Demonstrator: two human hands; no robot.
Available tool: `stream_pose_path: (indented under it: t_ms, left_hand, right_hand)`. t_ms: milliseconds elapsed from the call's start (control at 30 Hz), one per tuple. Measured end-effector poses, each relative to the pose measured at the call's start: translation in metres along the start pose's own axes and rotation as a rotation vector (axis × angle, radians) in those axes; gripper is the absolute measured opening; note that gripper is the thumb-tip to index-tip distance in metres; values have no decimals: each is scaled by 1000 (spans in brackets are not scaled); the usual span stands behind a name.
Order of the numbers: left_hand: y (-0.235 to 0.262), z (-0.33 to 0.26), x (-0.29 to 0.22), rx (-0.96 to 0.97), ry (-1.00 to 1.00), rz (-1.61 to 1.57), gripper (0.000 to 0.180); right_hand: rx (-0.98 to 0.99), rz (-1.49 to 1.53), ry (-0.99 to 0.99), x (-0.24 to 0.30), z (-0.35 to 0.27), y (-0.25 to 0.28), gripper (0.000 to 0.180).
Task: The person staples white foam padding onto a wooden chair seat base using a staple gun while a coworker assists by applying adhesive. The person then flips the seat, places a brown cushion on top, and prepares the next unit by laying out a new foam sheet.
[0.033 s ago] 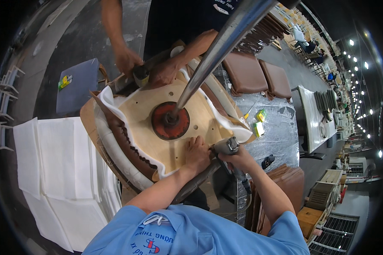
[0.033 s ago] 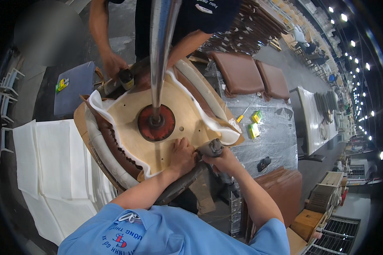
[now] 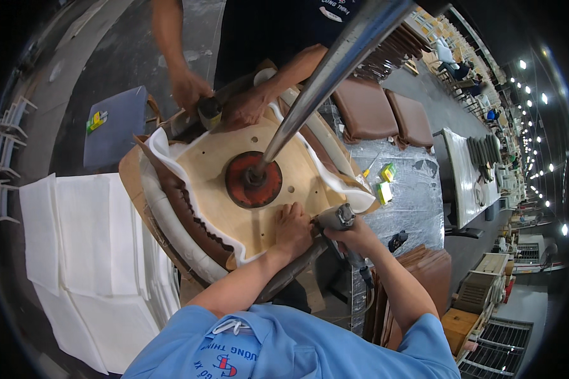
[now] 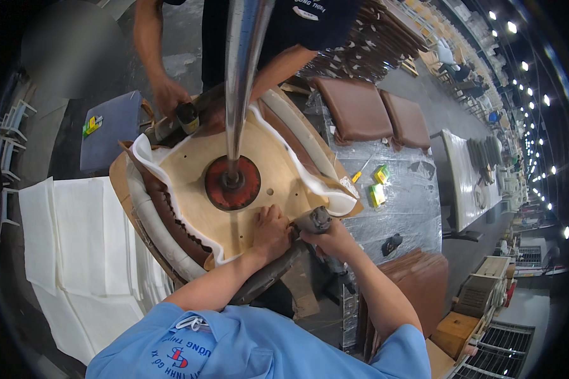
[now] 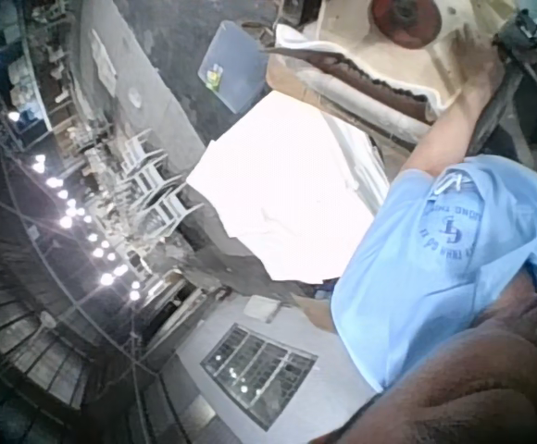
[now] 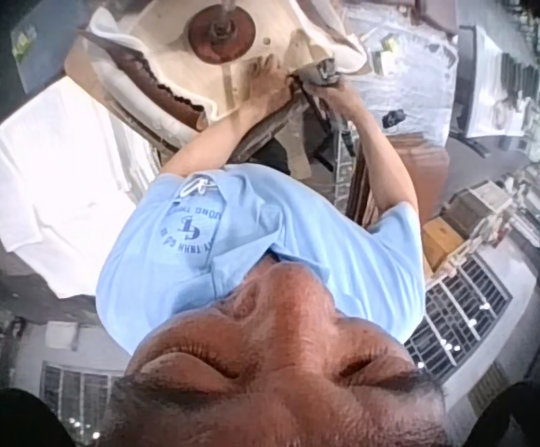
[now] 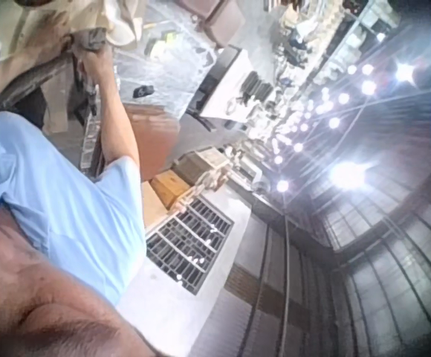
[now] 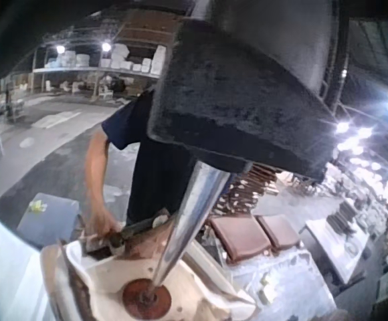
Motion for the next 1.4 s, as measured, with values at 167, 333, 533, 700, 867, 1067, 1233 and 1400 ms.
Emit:
stream_pose_path:
  t_ms: [167,333,533,700,867,1067,1233,1400]
  left_hand:
    - [4,3,1,-22,-18,-7,15]
    - [10,6,-2,-47,-39,88,19]
    - [19,-8,-3,30,-75,189,27]
    - [15,-8,9,-60,-41,99,20]
    - [10,-9,12,-48,-1,47,17]
    - [20,-10,7,-48,-56,117,21]
    - [35,-16,9,0,-88,168,23]
    - [34,-17,16,-74,-44,102,20]
  right_hand:
    - [28,-74,7,17,7,-3,32]
    - [15,-166,3,32,10,-3,29]
    - [-19,-84,73,28,0,2,26]
    - [24,-125,45,29,-7,-6,30]
    - [16,-118,33,23,-5,-16,26]
    - [11,-226,88,28,4,-21,34]
    - [-2,-159,54,26,-2,-15,32]
    - [30,-128,65,27,-8,-24,31]
Point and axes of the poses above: each hand's wrist, its own z-axis towards the middle knuckle, its own y-axis out of the back of the hand, x = y × z, the point moved 7 cm from there along z, towards the middle knuckle, and after that the axes turned 9 degrees about y, right-handed, at the moved point
